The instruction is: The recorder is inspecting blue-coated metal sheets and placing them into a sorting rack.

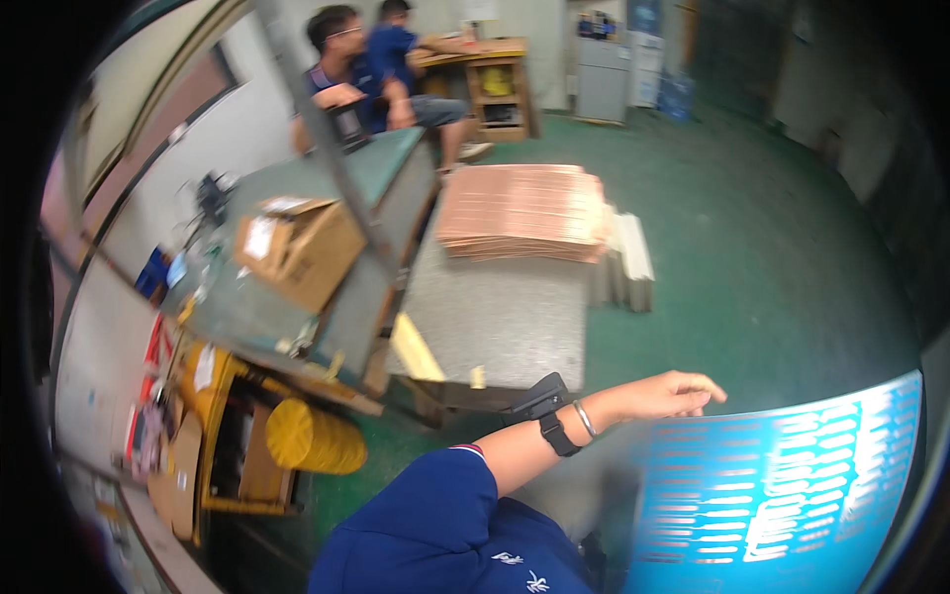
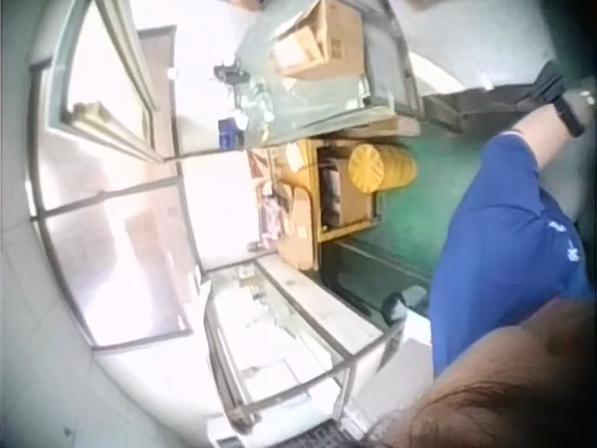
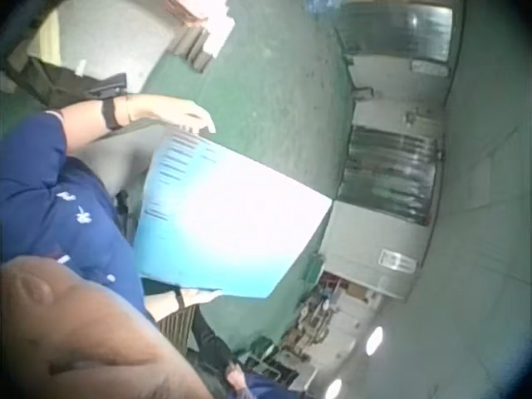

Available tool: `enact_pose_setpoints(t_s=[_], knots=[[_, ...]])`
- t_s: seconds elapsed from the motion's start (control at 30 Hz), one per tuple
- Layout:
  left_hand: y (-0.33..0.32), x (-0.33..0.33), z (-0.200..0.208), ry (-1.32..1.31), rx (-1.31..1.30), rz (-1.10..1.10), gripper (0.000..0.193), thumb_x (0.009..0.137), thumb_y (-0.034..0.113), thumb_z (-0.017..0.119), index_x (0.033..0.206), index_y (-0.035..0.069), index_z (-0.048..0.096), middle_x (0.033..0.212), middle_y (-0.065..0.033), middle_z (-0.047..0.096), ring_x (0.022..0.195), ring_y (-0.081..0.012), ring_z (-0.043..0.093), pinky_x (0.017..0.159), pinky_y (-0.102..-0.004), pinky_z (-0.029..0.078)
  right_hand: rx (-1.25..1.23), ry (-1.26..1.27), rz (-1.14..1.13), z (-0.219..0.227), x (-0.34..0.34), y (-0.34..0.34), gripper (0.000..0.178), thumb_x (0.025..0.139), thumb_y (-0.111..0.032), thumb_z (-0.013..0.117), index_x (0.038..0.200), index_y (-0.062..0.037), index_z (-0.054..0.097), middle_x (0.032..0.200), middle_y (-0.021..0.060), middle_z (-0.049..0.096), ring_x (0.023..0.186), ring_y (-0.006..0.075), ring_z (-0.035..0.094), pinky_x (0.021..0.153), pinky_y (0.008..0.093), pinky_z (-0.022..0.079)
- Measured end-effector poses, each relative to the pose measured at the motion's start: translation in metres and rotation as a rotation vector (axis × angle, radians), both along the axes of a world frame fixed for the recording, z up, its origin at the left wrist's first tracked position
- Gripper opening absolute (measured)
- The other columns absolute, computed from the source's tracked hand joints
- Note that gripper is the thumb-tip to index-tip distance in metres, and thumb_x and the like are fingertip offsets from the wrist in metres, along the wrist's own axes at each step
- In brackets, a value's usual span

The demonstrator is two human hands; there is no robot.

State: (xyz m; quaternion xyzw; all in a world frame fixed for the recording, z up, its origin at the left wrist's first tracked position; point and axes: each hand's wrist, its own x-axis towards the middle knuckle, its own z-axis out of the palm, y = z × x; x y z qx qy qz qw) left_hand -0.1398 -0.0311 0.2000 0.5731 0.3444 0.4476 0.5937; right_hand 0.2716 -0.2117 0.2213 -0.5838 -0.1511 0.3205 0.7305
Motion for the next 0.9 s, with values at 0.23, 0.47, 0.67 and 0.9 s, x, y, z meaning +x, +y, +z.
enact_pose_setpoints(t_s=[0.23,0.47,0.67,0.9], knots=[[-0.138,-0.131,0.037,0.055,0.460,1.146,0.023,0.092,0.013,0.055,0.113,0.006,0.058,0.102,-0.0055,0.063,0.091,-0.0127,0.058,0.079,-0.0274,0.047,0.207,-0.388,0.289,-0.068,0.051,0.056,0.052,0.097,-0.033,0.040,0.133,0.0050,0.038,0.138,0.0214,0.039,0.123,0.0322,0.040,0.106,0.0437,0.028],[-0.277,-0.255,0.088,0.434,0.606,2.141,0.018,0.089,0.014,0.059,0.103,0.002,0.057,0.102,-0.0070,0.051,0.090,-0.0180,0.052,0.078,-0.0308,0.045,0.480,-0.517,0.544,-0.114,0.087,0.101,0.050,0.098,-0.031,0.039,0.132,0.0055,0.039,0.136,0.0227,0.042,0.120,0.0327,0.042,0.105,0.0442,0.030],[-0.261,-0.240,0.058,-0.607,0.101,1.946,0.082,0.077,0.047,0.072,0.132,0.011,0.023,0.128,-0.0103,0.032,0.113,-0.0226,0.038,0.083,-0.0476,0.040,0.336,-0.565,0.464,-0.110,0.055,0.119,0.047,0.098,-0.029,0.039,0.130,0.0059,0.041,0.133,0.0228,0.044,0.118,0.0325,0.044,0.103,0.0433,0.032],[-0.226,-0.257,0.075,-0.884,-0.024,2.131,0.119,0.068,0.050,0.078,0.143,0.005,-0.003,0.137,-0.0285,0.014,0.129,-0.0349,0.027,0.102,-0.0419,0.036,0.277,-0.738,0.429,-0.124,0.052,0.157,0.045,0.098,-0.027,0.039,0.128,0.0063,0.043,0.129,0.0229,0.047,0.115,0.0322,0.046,0.101,0.0423,0.034]])
